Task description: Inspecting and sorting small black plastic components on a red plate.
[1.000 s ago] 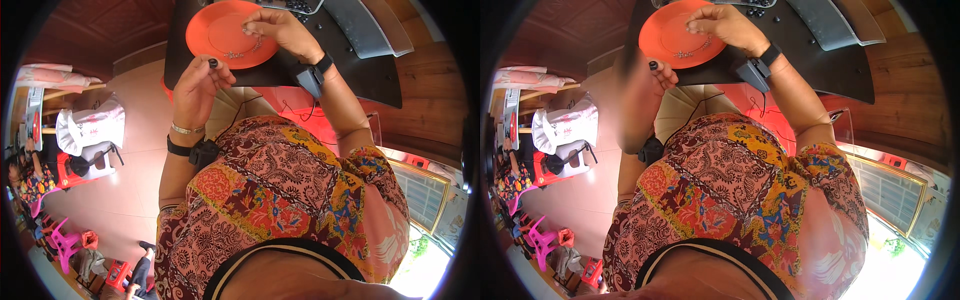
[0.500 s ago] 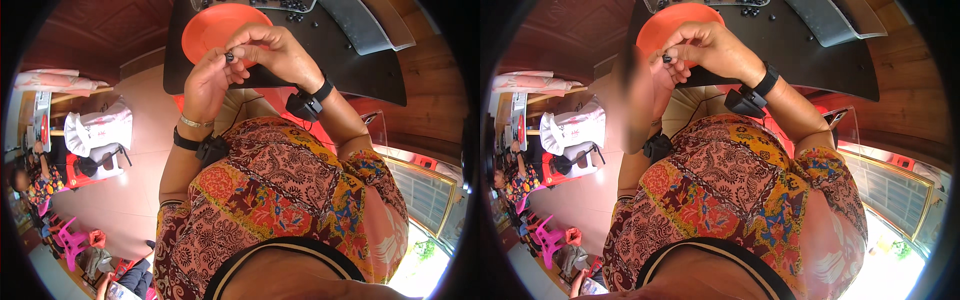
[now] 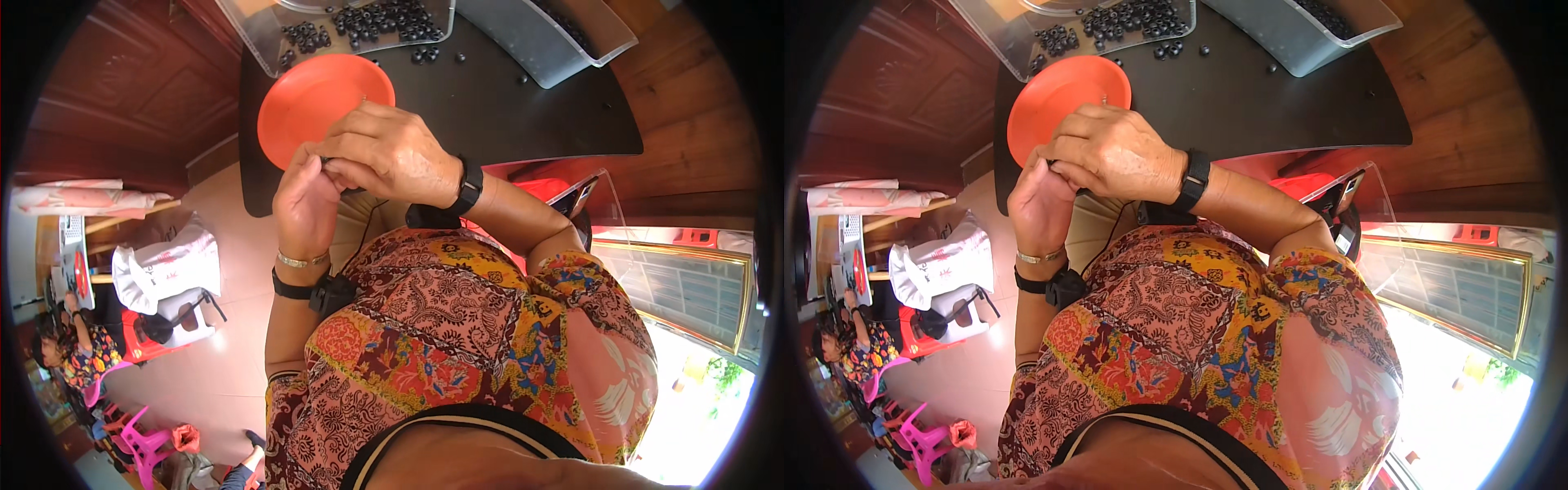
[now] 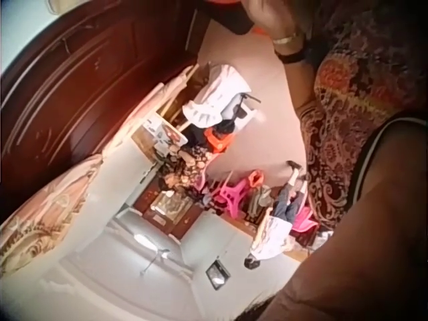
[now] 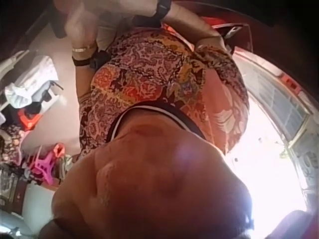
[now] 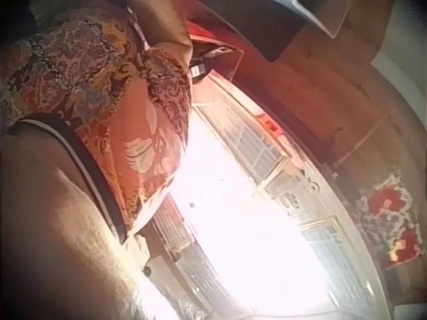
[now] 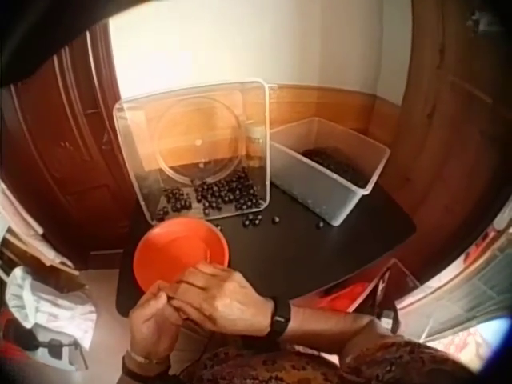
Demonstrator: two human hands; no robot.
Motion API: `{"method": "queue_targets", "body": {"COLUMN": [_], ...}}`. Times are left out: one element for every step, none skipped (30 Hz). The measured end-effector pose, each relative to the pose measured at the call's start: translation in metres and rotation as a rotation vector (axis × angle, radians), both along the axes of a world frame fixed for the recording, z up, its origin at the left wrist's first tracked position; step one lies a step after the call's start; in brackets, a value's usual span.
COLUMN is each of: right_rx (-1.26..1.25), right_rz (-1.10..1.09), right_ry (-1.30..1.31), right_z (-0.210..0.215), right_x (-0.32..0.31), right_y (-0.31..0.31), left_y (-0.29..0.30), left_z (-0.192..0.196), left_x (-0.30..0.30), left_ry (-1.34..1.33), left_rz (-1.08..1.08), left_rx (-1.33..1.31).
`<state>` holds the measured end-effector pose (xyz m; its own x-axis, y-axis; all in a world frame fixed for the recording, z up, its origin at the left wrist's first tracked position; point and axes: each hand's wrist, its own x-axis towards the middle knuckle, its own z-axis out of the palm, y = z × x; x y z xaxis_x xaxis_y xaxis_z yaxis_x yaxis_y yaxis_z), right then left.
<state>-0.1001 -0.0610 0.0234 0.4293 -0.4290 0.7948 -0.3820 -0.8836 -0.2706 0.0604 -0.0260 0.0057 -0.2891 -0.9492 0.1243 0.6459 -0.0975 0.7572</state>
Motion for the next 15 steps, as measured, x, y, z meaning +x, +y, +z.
{"method": "queue_targets", "body": {"right_rx": [0.0,0.024,0.047,0.047,0.047,0.047,0.04,0.078,0.065,0.05,0.03,0.006,0.035,0.034,0.034], "right_rz": [-0.005,0.025,0.057,0.053,0.061,0.067,0.023,-0.046,-0.097,-0.141,-0.19,-0.239,-0.277,-0.312,-0.347], "right_ry": [0.001,0.013,0.024,0.024,0.045,0.064,0.053,0.074,0.09,0.107,0.152,0.196,0.19,0.233,0.273], "right_z": [0.002,0.006,0.009,0.01,0.011,0.012,0.015,0.017,0.016,0.017,0.019,0.022,0.022,0.025,0.026], "right_x": [-0.002,-0.003,-0.005,-0.009,-0.017,-0.025,-0.032,-0.04,-0.05,-0.059,-0.069,-0.079,-0.086,-0.092,-0.096], "right_y": [0.0,0.0,0.0,-0.003,-0.009,-0.014,-0.02,-0.026,-0.036,-0.047,-0.057,-0.067,-0.079,-0.09,-0.1], "left_y": [0.0,-0.002,-0.003,-0.005,-0.005,-0.005,-0.004,-0.003,-0.003,-0.002,-0.001,-0.001,-0.002,-0.003,-0.003], "left_z": [0.001,-0.002,-0.006,-0.009,-0.01,-0.01,-0.011,-0.011,-0.011,-0.011,-0.011,-0.011,-0.012,-0.013,-0.013], "left_x": [-0.001,0.001,0.005,0.009,0.011,0.012,0.015,0.019,0.02,0.023,0.024,0.026,0.028,0.029,0.03], "left_ry": [-0.004,-0.003,0.0,0.003,0.004,0.002,0.0,0.001,0.006,0.013,0.015,0.012,0.012,0.016,0.012], "left_rz": [0.012,0.007,-0.007,-0.02,-0.023,-0.016,-0.002,0.001,0.018,0.042,0.046,0.053,0.058,0.064,0.069], "left_rx": [0.016,0.017,0.0,-0.017,-0.016,-0.011,-0.006,-0.005,-0.001,0.001,-0.004,0.008,0.019,0.01,0.021]}}
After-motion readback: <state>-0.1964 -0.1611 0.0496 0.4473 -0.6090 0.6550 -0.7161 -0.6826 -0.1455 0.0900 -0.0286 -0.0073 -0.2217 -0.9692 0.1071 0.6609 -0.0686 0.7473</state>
